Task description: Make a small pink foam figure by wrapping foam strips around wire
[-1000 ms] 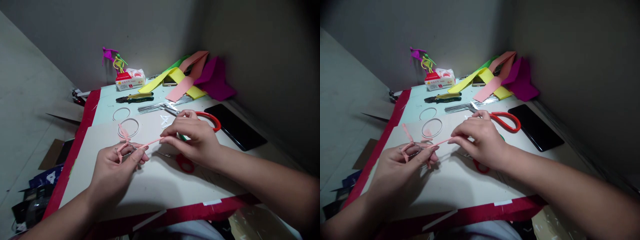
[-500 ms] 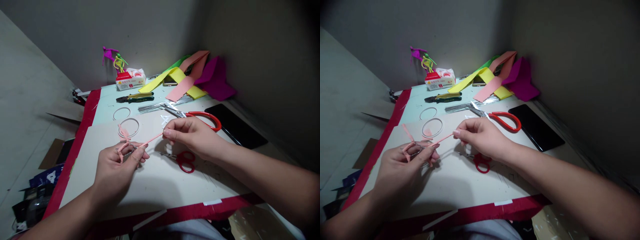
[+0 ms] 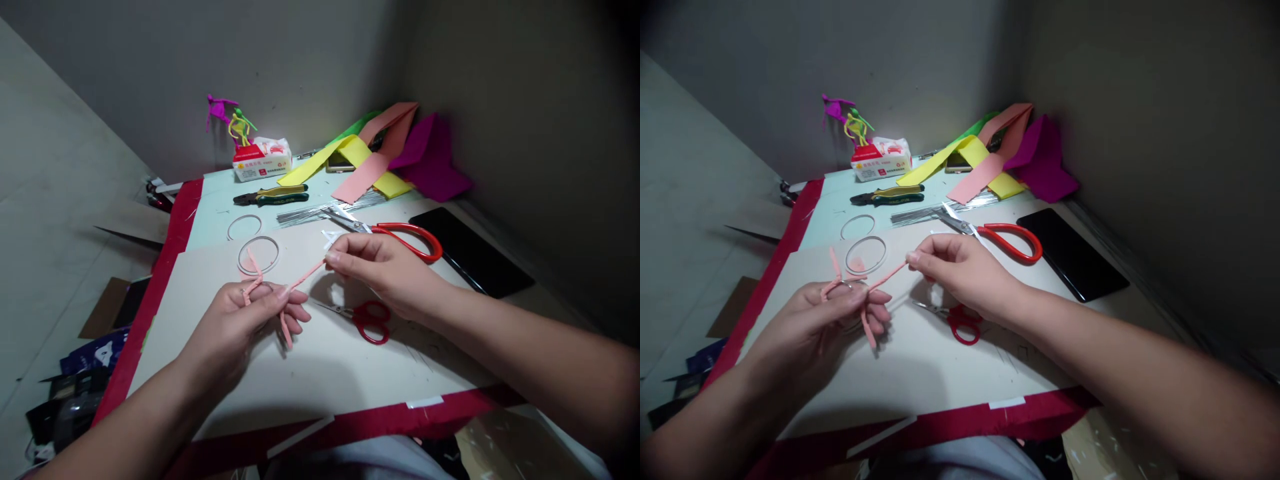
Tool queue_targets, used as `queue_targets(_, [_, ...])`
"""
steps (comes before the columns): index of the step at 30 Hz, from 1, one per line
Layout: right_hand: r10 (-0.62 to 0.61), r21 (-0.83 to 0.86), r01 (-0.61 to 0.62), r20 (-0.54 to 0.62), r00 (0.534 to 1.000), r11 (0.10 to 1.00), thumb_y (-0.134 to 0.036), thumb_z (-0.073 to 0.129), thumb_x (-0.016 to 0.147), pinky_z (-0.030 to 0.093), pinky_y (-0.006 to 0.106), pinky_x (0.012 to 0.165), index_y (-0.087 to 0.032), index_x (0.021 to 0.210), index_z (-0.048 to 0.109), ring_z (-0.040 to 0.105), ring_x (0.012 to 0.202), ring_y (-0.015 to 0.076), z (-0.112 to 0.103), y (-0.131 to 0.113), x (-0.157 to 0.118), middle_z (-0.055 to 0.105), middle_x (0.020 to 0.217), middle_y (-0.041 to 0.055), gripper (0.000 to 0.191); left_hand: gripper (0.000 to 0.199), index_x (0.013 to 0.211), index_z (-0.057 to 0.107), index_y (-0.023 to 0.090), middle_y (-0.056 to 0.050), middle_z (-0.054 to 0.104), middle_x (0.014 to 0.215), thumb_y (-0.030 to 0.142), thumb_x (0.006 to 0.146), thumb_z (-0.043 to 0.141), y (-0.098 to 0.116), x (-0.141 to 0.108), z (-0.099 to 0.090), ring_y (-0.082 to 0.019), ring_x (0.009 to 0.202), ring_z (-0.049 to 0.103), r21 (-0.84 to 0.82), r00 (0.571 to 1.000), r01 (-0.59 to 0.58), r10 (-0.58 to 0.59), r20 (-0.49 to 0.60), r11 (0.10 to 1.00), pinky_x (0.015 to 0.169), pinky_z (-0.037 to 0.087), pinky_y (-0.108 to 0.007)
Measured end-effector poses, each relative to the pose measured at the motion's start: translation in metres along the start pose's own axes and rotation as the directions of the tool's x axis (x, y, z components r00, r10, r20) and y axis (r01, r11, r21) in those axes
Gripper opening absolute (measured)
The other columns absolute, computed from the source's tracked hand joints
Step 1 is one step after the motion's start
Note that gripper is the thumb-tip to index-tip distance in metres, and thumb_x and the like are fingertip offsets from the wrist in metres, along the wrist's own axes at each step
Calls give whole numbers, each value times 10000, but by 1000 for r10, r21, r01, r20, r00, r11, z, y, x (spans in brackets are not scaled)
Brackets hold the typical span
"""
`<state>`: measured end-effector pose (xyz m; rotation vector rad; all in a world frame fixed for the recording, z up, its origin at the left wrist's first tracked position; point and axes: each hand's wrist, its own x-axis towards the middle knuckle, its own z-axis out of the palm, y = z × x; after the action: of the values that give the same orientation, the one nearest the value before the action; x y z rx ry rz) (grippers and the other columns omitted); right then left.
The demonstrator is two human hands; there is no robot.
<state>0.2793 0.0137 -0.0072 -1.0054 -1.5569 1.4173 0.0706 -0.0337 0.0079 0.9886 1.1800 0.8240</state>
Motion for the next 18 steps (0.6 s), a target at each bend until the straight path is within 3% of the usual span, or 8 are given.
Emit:
queue_targets(2, [-282,-236,257,-81,956,937,-337,615,866,419,298,697,-177,913,606,555,784,158,1,2,-2,624,859,29,167,213,784,757,104,-87,711,646,294,813,664,1,1,-1,-173,568,642,-66,999,40,-39,15,997,519,533,-259])
queue_targets(4, [-566,-514,492,15,825,703,-282,647,850,389,379,868,-179,1074,603,552,996,210,3,3,-4,642,1059,69,250,250,761,753,94,-89,700,618,303,832,635,0,2,0,-168,542,630,-102,998,56,-52,47,993,493,523,-252])
queue_targets(6, [-667,-661,605,208,716,444,-244,644,858,333,429,908,-190,1112,609,542,1042,229,5,6,-7,659,1086,62,262,314,760,751,94,-95,700,617,332,873,580,-3,2,1,-166,530,623,-126,995,57,-46,85,990,492,522,-256])
queue_targets(9, [-698,-700,658,324,638,276,-184,592,893,295,442,890,-190,1018,642,573,942,198,9,10,-10,697,922,10,135,376,754,746,95,-102,703,622,370,900,535,-6,1,3,-166,516,618,-134,990,84,-67,124,987,491,517,-263])
queue_targets(11, [-726,-683,682,326,606,262,-164,586,890,287,440,883,-183,962,650,577,868,174,10,12,-11,692,835,-9,98,389,750,741,90,-100,699,613,396,892,546,-7,0,4,-166,504,616,-119,984,132,-117,132,984,485,509,-265])
queue_targets(13, [-727,-659,696,324,605,285,-158,576,886,283,437,874,-180,919,657,565,820,163,10,11,-12,684,793,-13,90,413,746,737,85,-96,690,597,426,885,549,-8,-1,5,-169,491,611,-100,978,170,-155,140,980,476,501,-269])
queue_targets(15, [-706,-630,700,324,630,336,-154,564,880,277,436,864,-175,885,664,551,797,160,11,8,-13,677,781,-7,103,424,740,735,87,-90,685,586,433,889,541,-7,-3,5,-169,487,611,-72,977,170,-158,144,983,480,495,-270])
queue_targets(18, [-645,-571,667,288,708,478,-163,570,870,280,419,842,-168,837,675,533,767,152,13,5,-15,659,749,-2,111,430,719,730,98,-83,681,579,428,900,522,-6,-6,6,-175,502,621,-21,980,153,-149,135,988,510,493,-274])
